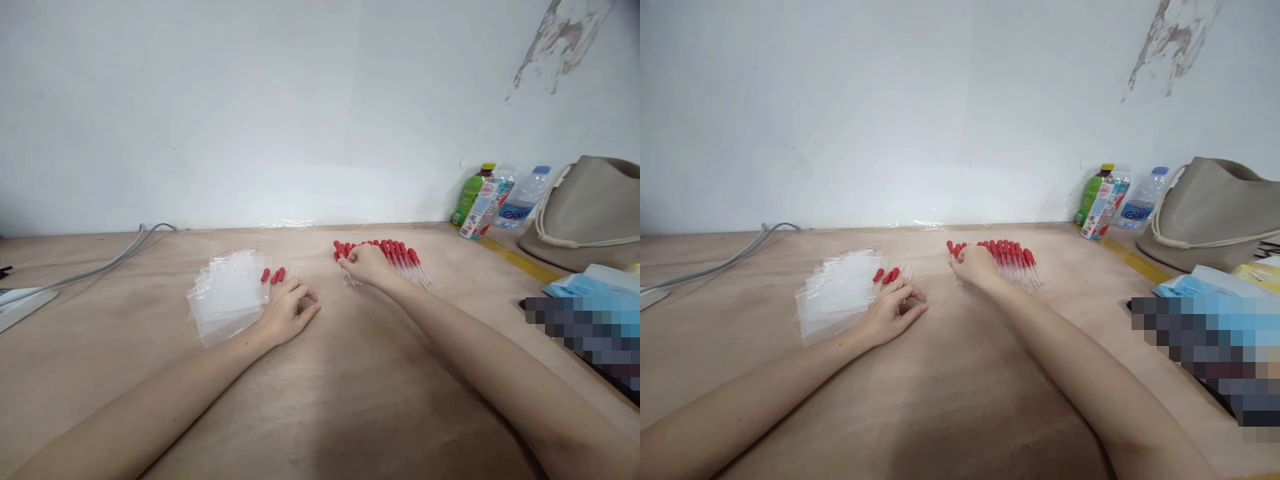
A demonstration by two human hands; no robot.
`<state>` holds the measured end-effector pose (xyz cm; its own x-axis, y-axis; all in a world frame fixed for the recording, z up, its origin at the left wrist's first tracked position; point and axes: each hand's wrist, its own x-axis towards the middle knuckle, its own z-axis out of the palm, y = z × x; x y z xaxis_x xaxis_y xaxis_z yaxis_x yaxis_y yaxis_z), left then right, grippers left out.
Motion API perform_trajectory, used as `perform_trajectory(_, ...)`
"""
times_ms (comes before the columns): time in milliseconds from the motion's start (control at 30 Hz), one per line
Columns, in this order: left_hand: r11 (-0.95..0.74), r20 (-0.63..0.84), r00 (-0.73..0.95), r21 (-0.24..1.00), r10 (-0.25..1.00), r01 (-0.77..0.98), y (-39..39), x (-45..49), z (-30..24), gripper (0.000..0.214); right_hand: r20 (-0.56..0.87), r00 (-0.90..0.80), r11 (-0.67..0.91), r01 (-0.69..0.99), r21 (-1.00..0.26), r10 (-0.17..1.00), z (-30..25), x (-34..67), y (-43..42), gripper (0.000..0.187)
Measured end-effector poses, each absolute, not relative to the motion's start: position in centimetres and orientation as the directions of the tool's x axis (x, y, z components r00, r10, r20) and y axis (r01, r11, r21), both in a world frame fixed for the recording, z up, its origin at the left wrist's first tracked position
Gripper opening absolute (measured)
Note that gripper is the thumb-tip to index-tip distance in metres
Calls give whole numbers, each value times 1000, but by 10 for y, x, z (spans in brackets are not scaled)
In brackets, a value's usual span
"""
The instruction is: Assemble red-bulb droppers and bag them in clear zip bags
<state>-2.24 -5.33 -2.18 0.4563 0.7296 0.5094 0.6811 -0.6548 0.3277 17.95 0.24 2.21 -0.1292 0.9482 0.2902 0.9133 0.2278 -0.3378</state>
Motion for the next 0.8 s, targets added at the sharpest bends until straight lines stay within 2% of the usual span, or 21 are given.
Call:
perform_trajectory(167, -664, 491, 476, 339, 729, 667, -54, -22, -21, 7, 284, -93, 148, 972, -181, 954, 9, 151, 22, 29)
perform_trajectory(367, -649, 478, 474, 317, 739, 692, -53, -22, -20, 10, 264, -60, 102, 984, -147, 963, -3, 141, 32, 24)
perform_trajectory(567, -653, 488, 476, 302, 732, 695, -55, -20, -20, 10, 274, -52, 91, 987, -131, 960, 0, 141, 25, 29)
perform_trajectory(667, -611, 522, 404, 319, 751, 724, -53, -20, -17, 12, 293, -72, 121, 981, -152, 953, 2, 134, 19, 32)
perform_trajectory(800, -454, 567, 177, 395, 804, 799, -37, -32, -5, 17, 281, -152, 228, 939, -258, 947, 1, 115, 7, 34)
